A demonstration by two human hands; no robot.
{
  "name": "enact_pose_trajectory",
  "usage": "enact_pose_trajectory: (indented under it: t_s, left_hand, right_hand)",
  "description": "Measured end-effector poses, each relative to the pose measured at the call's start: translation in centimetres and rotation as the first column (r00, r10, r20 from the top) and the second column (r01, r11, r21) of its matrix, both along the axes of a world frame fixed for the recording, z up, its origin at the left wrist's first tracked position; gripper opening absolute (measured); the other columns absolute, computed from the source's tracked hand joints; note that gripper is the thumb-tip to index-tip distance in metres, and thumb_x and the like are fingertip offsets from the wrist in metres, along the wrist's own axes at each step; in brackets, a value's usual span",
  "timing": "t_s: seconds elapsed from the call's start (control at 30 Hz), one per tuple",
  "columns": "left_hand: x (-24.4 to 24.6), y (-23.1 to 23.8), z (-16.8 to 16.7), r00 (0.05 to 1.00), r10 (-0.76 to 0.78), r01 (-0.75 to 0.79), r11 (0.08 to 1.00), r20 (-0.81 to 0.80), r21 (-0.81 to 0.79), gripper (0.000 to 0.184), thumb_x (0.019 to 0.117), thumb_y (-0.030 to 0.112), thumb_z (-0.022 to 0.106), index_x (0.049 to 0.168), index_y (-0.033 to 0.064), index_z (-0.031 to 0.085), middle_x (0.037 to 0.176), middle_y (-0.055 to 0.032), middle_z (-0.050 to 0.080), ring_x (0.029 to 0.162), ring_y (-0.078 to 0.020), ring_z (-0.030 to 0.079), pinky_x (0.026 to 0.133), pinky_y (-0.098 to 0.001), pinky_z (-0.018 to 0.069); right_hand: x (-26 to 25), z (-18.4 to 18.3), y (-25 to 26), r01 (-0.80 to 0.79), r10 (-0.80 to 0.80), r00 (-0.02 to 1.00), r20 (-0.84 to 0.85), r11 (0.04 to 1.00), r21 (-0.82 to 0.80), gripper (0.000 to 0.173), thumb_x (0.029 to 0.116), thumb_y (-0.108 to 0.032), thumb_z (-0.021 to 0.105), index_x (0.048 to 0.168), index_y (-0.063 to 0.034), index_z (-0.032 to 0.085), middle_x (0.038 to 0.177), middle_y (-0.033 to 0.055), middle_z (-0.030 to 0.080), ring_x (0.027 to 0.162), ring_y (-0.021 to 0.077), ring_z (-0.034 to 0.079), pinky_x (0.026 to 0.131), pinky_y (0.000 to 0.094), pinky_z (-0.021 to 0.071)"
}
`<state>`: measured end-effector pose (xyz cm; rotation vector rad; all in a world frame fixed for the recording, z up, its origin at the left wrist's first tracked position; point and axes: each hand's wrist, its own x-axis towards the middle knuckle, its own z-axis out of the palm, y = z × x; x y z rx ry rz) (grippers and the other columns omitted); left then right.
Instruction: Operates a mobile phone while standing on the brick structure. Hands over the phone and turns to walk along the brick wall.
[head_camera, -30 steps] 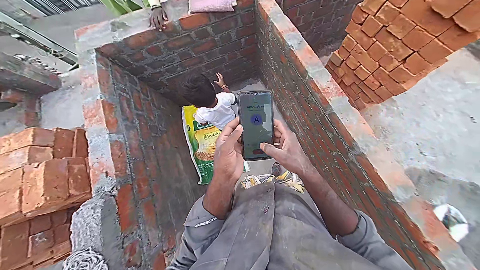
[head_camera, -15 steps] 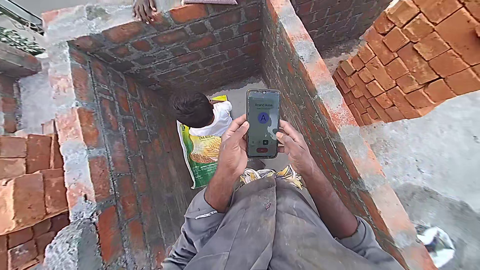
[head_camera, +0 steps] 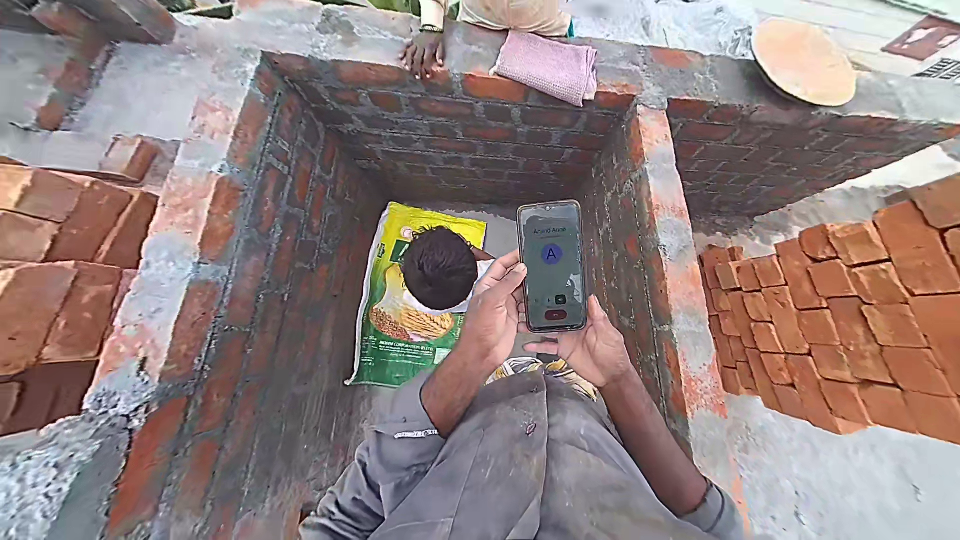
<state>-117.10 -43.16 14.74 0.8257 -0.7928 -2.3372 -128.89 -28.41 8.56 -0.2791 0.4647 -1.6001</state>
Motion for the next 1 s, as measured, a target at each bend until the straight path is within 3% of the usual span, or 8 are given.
enact_pose_trajectory:
  t_s: [0.23,0.33,0.4,0.5,0.57,0.67,0.8,1.0]
  left_hand:
    - [-5.2,-3.2,0.3,0.992,0.124,-0.126,0.985,-0.024,-0.113,0.029,0.1084,0.009,0.043,0.133,0.0006,0.056,0.115,-0.0194,0.068,0.098,-0.0241,0.07,0.086,-0.0384,0.0596]
    - [-8.2,-4.5,0.9,0.983,0.176,-0.182,0.968,-0.055,-0.171,0.031,0.1081,0.008,0.043,0.137,-0.0019,0.052,0.12,-0.0221,0.066,0.104,-0.027,0.069,0.094,-0.0414,0.0578]
    - [-9.8,-5.1,1.3,0.978,0.202,-0.206,0.945,-0.043,-0.255,0.039,0.1078,0.008,0.042,0.145,-0.0024,0.046,0.127,-0.0233,0.064,0.112,-0.0291,0.067,0.101,-0.0436,0.0549]
    - [-10.4,-5.3,1.0,0.969,0.244,-0.208,0.896,0.044,-0.392,0.049,0.1049,0.012,0.046,0.151,-0.0025,0.039,0.135,-0.0251,0.062,0.122,-0.034,0.064,0.106,-0.0464,0.0524]
    - [-9.1,-4.5,-0.1,0.958,0.252,-0.175,0.892,0.137,-0.417,0.049,0.1041,0.018,0.05,0.148,-0.0034,0.043,0.129,-0.0253,0.066,0.117,-0.0346,0.066,0.103,-0.046,0.0541]
    - [-5.8,-2.6,-2.7,0.923,0.278,-0.166,0.912,0.266,-0.375,0.046,0.1034,0.024,0.055,0.141,-0.0023,0.053,0.123,-0.0247,0.069,0.112,-0.033,0.069,0.099,-0.0443,0.0563]
    - [-2.0,0.8,-6.3,0.817,0.395,-0.265,0.905,0.42,-0.333,0.043,0.1035,0.022,0.053,0.14,-0.0013,0.055,0.122,-0.0236,0.07,0.11,-0.0325,0.07,0.096,-0.0426,0.0576]
    - [-0.9,4.4,-8.6,0.726,0.519,-0.44,0.855,0.452,-0.276,0.039,0.1059,0.019,0.046,0.139,-0.0005,0.055,0.123,-0.0222,0.07,0.108,-0.0309,0.072,0.092,-0.0417,0.0594]
  right_hand:
    - [-8.1,-0.9,-7.0,-0.227,0.254,0.959,0.128,0.955,-0.193,0.07,0.0942,-0.06,0.06,0.143,-0.01,0.056,0.14,0.0268,0.058,0.116,0.04,0.065,0.09,0.0503,0.0569]
    - [-11.6,-0.3,-10.0,-0.278,0.322,0.936,0.141,0.923,-0.264,0.072,0.0917,-0.065,0.06,0.14,-0.0113,0.058,0.133,0.0249,0.062,0.109,0.0373,0.066,0.086,0.0491,0.0571]
    - [-13.9,0.2,-11.6,-0.282,0.335,0.931,0.145,0.912,-0.298,0.071,0.0927,-0.062,0.062,0.142,-0.011,0.058,0.134,0.0242,0.062,0.114,0.0384,0.065,0.091,0.0529,0.0566]
    - [-17.4,0.7,-14.0,-0.197,0.217,0.975,0.049,0.944,-0.265,0.072,0.0939,-0.061,0.062,0.143,-0.0091,0.054,0.135,0.0249,0.062,0.116,0.0399,0.066,0.095,0.0556,0.0566]
    - [-19.6,0.8,-15.7,-0.106,0.099,0.994,-0.042,0.963,-0.248,0.075,0.0951,-0.062,0.06,0.143,-0.0058,0.049,0.135,0.0259,0.061,0.116,0.0393,0.066,0.095,0.0533,0.0573]
    - [-23.1,1.2,-18.7,0.022,-0.047,0.995,-0.084,0.96,-0.281,0.072,0.0979,-0.059,0.058,0.147,-0.0078,0.046,0.137,0.0281,0.059,0.115,0.0385,0.067,0.096,0.0496,0.0573]
    - [-27.2,1.8,-22.1,0.153,-0.187,0.978,-0.09,0.942,-0.3,0.064,0.0998,-0.057,0.055,0.147,-0.0149,0.049,0.138,0.0255,0.06,0.115,0.0366,0.067,0.096,0.0482,0.0573]
    - [-31.4,2.3,-26.0,0.251,-0.293,0.953,-0.076,0.906,-0.339,0.063,0.0999,-0.059,0.053,0.146,-0.0157,0.051,0.14,0.0234,0.058,0.115,0.0358,0.066,0.093,0.0488,0.0578]
